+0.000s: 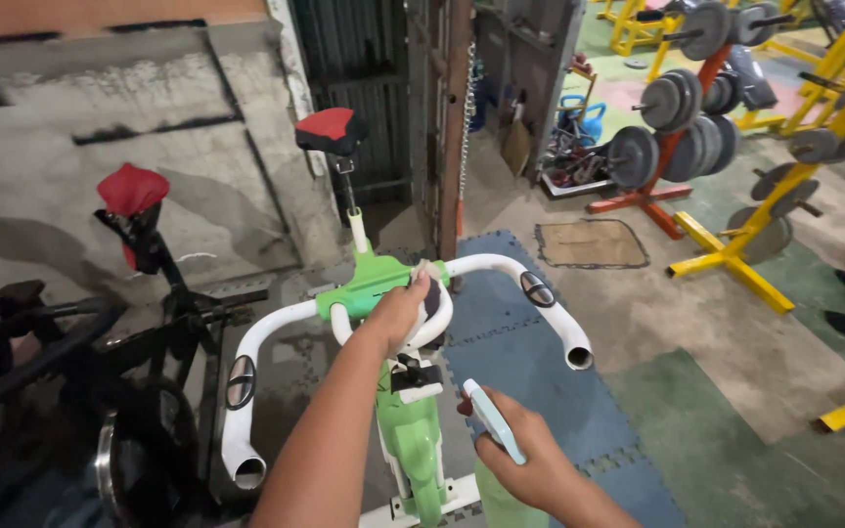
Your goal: Wiping down a stationary bike with a cloth and spray bottle in a gym setting.
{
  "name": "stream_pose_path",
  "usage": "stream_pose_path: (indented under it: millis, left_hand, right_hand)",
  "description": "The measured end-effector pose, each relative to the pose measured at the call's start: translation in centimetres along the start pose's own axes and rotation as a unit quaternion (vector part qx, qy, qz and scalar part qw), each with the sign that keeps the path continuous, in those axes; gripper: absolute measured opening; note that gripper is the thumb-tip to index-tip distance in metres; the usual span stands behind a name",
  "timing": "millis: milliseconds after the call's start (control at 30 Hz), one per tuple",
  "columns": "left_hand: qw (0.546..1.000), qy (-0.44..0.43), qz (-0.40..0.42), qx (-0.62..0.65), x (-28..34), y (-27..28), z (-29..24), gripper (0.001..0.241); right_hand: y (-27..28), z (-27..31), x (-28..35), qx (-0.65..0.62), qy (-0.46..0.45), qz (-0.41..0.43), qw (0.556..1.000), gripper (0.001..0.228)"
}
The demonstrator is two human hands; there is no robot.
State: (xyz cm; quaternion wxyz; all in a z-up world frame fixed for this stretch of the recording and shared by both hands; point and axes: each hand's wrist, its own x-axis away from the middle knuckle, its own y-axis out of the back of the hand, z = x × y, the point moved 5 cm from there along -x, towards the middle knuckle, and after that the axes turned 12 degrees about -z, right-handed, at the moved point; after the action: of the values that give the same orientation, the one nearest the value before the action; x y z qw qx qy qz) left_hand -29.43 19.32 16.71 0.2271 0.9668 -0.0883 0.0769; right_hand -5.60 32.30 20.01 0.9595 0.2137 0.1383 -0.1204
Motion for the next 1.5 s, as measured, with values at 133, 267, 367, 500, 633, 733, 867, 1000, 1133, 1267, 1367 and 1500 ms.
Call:
stream_pose_path:
  millis: [133,267,367,500,633,733,867,1000,1133,1267,1367,1500]
  left_hand:
    - [1.0,0.0,-0.009,-0.004,1.4,0.7,-1.2,0.074]
    - [0.999,0.038,-0.001,0.008,3.5,1.5,-2.6,0.073]
    - [1.0,0.012,-0.006,-0.014,2.8,1.2,-1.8,0.075]
    - [0.999,-0.029,-0.009,-0.044,2.3,1.0,-1.7,0.076]
    - [0.999,-0.029,-0.015,-0.028,2.7,1.3,-2.1,0.076]
    - [0.999,-0.012,-0.013,-0.03,2.8,1.1,-1.9,0.081]
    - [0.997,-0.044,0.003,-0.059,3.2,0.9,-2.7,0.081]
    - [0.972,-0.069,0.066,-0.213,7.1,1.2,-5.6,0.092]
    - [0.98,-0.093,0.088,-0.15,6.9,0.2,-5.0,0.095]
    - [0.846,-0.238,0.067,-0.473,6.0,-4.0,-3.4,0.068]
    - [0.839,-0.243,0.023,-0.487,4.3,-5.3,-2.7,0.077]
    - [0.896,-0.137,0.007,-0.423,-0.4,-7.1,-1.2,0.065]
  right_hand:
    - [-0.7,-0.7,-0.9,-0.001,0.015,0.002,1.0,0.055]
    - [-0.9,-1.3,-1.4,0.0,-0.021,-0.018,1.0,0.047]
    - [-1.4,-1.8,-1.4,0.004,-0.019,-0.014,1.0,0.048]
    - [-1.5,-3.6,-1.5,0.006,0.006,-0.052,0.999,0.055]
    - [-1.1,-3.9,-2.1,0.033,0.008,-0.072,0.997,0.054]
    - [-0.6,-4.4,-2.5,0.008,-0.075,-0.066,0.995,0.048]
    - [-0.6,-4.7,-2.3,0.024,-0.066,-0.069,0.995,0.053]
    - [-0.1,-4.9,-1.6,0.043,-0.055,-0.089,0.994,0.058]
    - [1.1,-5.0,-0.8,0.034,-0.052,-0.102,0.993,0.058]
    - [1.7,-4.7,-0.4,0.037,-0.097,-0.084,0.991,0.06]
    - [1.9,-4.4,0.0,0.039,-0.049,-0.098,0.993,0.062]
    - [1.9,-5.6,-0.4,0.067,-0.076,-0.094,0.99,0.063]
